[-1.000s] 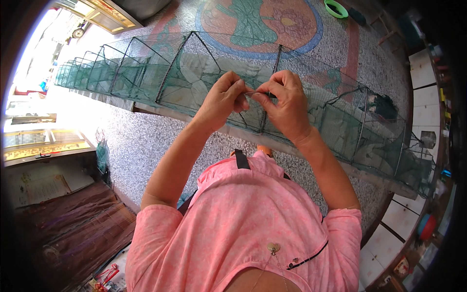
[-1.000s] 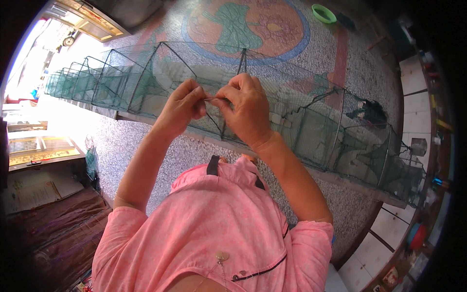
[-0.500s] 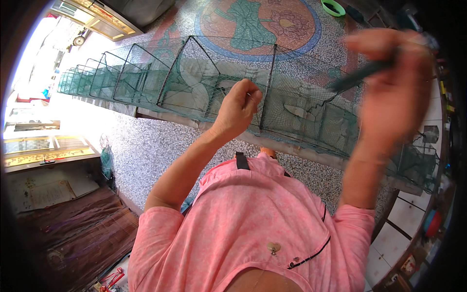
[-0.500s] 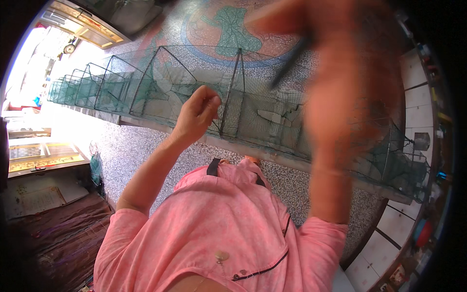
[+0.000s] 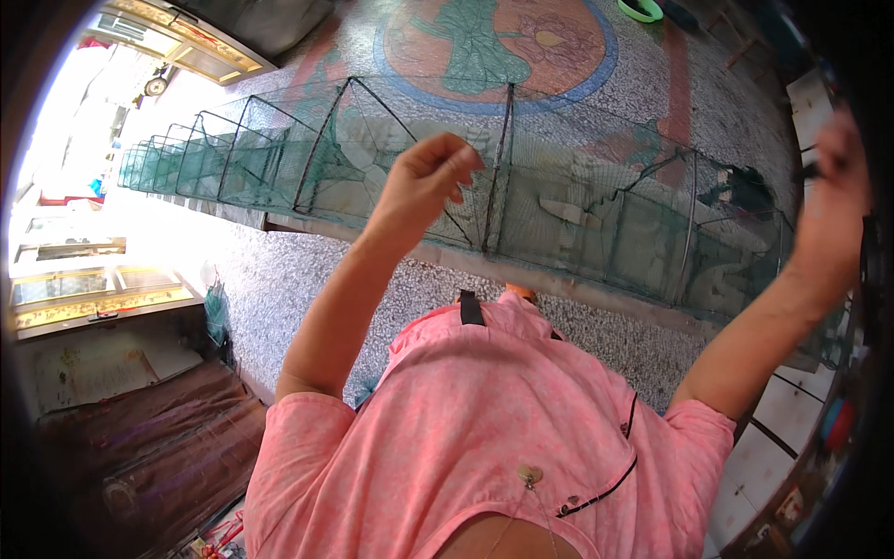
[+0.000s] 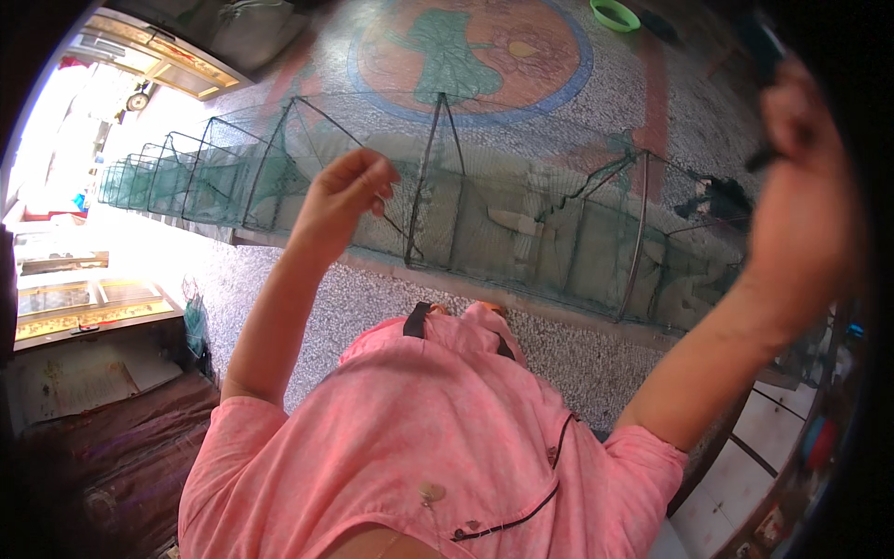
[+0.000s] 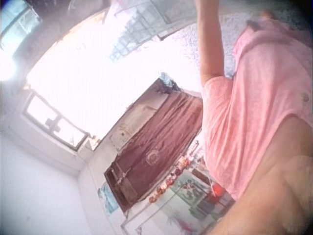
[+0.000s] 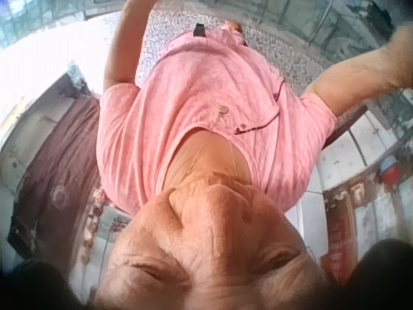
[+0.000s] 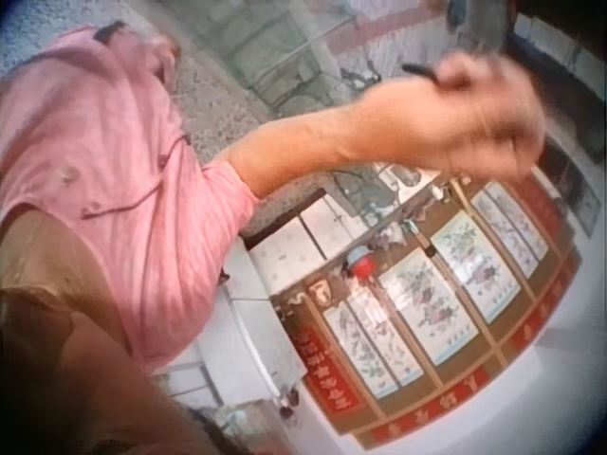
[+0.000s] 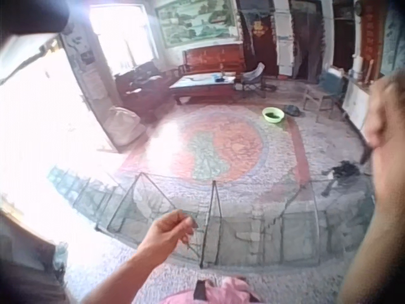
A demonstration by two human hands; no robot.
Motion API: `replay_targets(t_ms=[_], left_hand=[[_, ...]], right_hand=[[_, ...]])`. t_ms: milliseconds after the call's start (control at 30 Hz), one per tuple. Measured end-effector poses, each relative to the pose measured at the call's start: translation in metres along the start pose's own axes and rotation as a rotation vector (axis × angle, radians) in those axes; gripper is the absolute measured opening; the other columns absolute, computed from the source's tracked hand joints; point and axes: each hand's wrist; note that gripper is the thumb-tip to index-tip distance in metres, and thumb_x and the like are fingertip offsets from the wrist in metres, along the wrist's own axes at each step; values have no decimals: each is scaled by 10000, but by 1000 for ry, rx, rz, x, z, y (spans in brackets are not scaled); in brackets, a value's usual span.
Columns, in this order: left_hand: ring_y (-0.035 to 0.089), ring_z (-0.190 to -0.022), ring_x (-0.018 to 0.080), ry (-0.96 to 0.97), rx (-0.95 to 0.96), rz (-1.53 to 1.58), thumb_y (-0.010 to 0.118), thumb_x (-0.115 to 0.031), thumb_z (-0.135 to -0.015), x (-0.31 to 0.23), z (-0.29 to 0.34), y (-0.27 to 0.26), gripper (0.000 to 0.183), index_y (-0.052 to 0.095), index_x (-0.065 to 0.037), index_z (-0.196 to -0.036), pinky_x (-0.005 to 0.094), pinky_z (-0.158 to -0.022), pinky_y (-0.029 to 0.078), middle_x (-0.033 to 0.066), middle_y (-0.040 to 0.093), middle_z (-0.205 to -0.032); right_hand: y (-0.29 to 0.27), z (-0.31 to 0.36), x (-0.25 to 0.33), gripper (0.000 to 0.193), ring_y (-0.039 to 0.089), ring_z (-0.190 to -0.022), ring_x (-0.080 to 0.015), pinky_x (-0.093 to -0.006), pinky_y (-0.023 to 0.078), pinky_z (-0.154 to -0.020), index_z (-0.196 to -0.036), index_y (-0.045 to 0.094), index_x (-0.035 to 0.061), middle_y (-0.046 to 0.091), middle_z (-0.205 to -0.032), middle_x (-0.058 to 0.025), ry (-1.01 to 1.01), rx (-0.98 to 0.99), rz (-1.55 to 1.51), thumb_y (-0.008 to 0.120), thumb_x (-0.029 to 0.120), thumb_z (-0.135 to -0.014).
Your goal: The person repairs a green mesh fishing net by hand and with a black tool, tying and tightening nodes across different sections of the frame.
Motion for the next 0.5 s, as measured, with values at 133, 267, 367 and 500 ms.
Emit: replay_targets(t_ms=[133, 267, 367, 500], left_hand=[[618, -766, 113, -39, -98, 193, 526, -244, -957, -10, -8, -14, 190, 570, -61, -933, 227, -661, 482, 48, 635, -924], [619, -699, 106, -75, -94, 244, 502, -241, -969, -14, -13, -19, 184, 537, -67, -919, 216, -614, 475, 66, 646, -928], [592, -662, 75, -66, -46, 154, 501, -240, -970, -7, -12, -19, 186, 529, -68, -904, 201, -573, 441, 47, 650, -907], [546, -607, 45, -104, -9, 17, 496, -230, -973, -3, -9, -15, 183, 522, -64, -899, 183, -532, 394, 21, 658, -886]], right_hand=[[75, 51, -27, 93, 591, -827, -159, -303, 472, -731, -962, 619, 76, 621, -930, -22, 265, 422, 11, 564, 123, -904], [113, 93, -51, 51, 569, -824, -266, -349, 466, -721, -878, 603, 80, 574, -854, -63, 320, 602, 100, 613, 88, -828], [125, 111, -55, 46, 546, -817, -280, -373, 453, -700, -836, 600, 83, 546, -801, -66, 402, 655, 143, 630, 89, -802], [135, 124, -59, 47, 539, -825, -275, -382, 447, -698, -818, 599, 86, 542, -786, -62, 416, 660, 220, 638, 93, -793]])
Point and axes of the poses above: each hand's wrist, its own z-axis away from the middle knuckle, its own y-axis out of the palm, x = y × z
